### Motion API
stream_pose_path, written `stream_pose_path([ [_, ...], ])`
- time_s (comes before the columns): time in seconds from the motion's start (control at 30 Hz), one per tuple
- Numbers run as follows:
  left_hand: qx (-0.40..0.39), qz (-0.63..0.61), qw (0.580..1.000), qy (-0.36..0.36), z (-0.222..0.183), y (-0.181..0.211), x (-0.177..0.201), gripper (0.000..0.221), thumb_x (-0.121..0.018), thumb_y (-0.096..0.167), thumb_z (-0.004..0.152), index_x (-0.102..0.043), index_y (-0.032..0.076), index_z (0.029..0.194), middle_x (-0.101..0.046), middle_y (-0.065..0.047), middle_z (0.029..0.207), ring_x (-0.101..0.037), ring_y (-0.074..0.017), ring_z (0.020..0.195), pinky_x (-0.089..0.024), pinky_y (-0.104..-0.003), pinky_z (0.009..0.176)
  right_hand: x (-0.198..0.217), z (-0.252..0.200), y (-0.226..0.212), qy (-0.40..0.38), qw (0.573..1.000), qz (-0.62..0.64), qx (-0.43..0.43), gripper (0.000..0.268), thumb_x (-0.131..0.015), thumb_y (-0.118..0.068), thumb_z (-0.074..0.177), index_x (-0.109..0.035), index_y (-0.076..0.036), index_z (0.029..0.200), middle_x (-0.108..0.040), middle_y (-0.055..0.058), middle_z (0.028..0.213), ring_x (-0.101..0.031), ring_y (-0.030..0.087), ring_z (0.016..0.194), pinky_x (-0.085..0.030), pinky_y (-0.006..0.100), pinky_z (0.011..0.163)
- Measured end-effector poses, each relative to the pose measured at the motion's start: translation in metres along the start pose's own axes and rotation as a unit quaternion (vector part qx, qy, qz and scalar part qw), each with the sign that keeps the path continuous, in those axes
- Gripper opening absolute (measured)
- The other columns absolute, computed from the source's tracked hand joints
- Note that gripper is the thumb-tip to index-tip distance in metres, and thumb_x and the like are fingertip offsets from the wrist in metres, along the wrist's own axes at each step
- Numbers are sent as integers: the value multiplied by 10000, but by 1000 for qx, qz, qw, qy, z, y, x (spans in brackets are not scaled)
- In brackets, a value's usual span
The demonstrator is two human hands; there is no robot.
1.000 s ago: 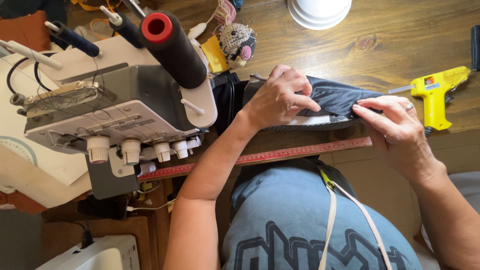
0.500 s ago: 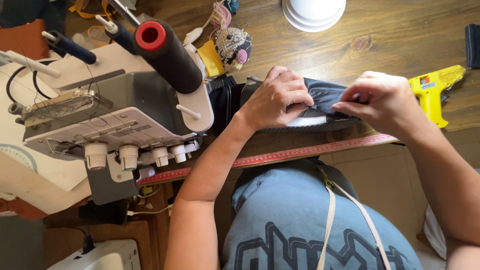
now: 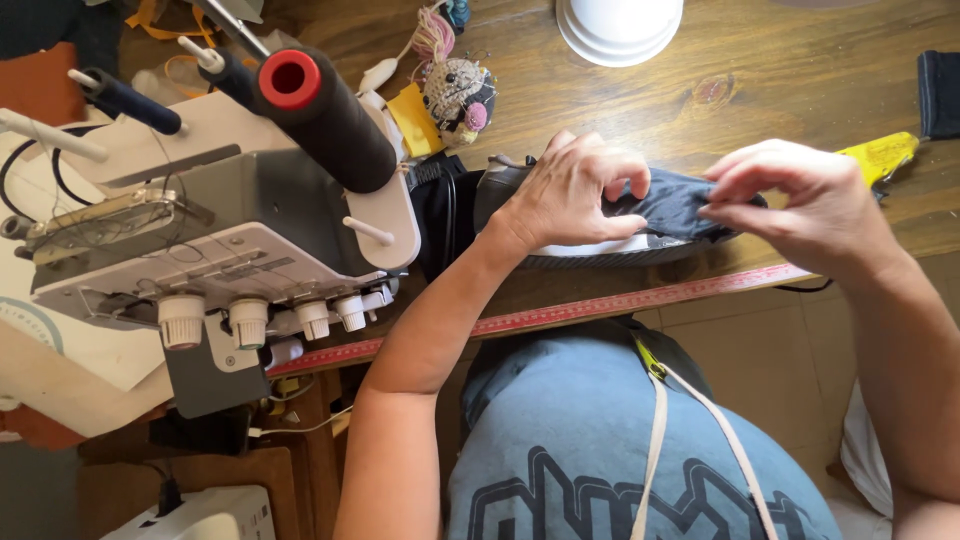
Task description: Attaching black fabric to a grey sneaker using a hot glue gun
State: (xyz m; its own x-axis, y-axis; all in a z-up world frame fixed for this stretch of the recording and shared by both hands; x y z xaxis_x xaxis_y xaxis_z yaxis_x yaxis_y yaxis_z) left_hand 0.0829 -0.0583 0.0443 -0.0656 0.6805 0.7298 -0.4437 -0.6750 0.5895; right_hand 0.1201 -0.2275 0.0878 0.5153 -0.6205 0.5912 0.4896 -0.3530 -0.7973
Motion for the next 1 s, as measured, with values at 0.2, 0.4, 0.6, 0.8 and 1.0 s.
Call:
stream_pose_path([
  [0.2,27,-3,1000,14,14,3,-6,438,-705,654,747,-604,229,708,-578,103,608,-607,-203,611,-440,-428,787,-1,-20,25,37,998,-17,-38,200,-902,-73,809,-742,-44,924,-705,101,997,-601,123,858,-494,213,792],
  [0.4,44,-12,999,18,14,-2,-13,469,-806,620,649,-543,237,713,-568,109,623,-610,-210,654,-429,-402,730,-1,-19,23,-77,995,-57,26,194,-800,-133,834,-775,-73,1017,-724,86,1180,-650,186,1063,-485,314,1020],
  [0.6,103,-9,994,-16,17,-3,-14,397,-728,559,588,-571,239,763,-650,102,689,-647,-249,712,-423,-417,790,-1,-24,26,-59,992,-71,86,188,-787,-67,860,-770,-80,1046,-711,99,1208,-654,206,1088,-494,326,1044],
  [0.8,53,-22,998,-12,11,18,-6,314,-707,442,684,-634,333,970,-724,79,836,-611,-222,935,-394,-439,868,-2,-23,14,-10,993,-82,87,95,-822,-83,883,-774,-76,965,-697,64,978,-613,182,885,-479,309,909],
  [1.0,-109,-43,992,43,-1,41,-6,240,-652,258,767,-713,354,978,-562,53,997,-551,-211,977,-361,-448,929,-2,-33,13,18,991,-93,94,156,-847,-55,882,-793,-82,1026,-719,75,990,-646,170,907,-505,288,900],
])
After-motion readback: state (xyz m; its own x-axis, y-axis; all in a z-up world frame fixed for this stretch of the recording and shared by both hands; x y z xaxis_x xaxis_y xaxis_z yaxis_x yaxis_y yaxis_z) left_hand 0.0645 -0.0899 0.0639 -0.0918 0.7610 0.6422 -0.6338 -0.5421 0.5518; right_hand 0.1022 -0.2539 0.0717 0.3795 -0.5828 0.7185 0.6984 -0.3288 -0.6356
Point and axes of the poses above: each hand's wrist, its own z-axis towards the middle knuckle, its own x-axis out of the back of the hand, y = z × x, the point moved 9 cm from there along z, towards the middle knuckle
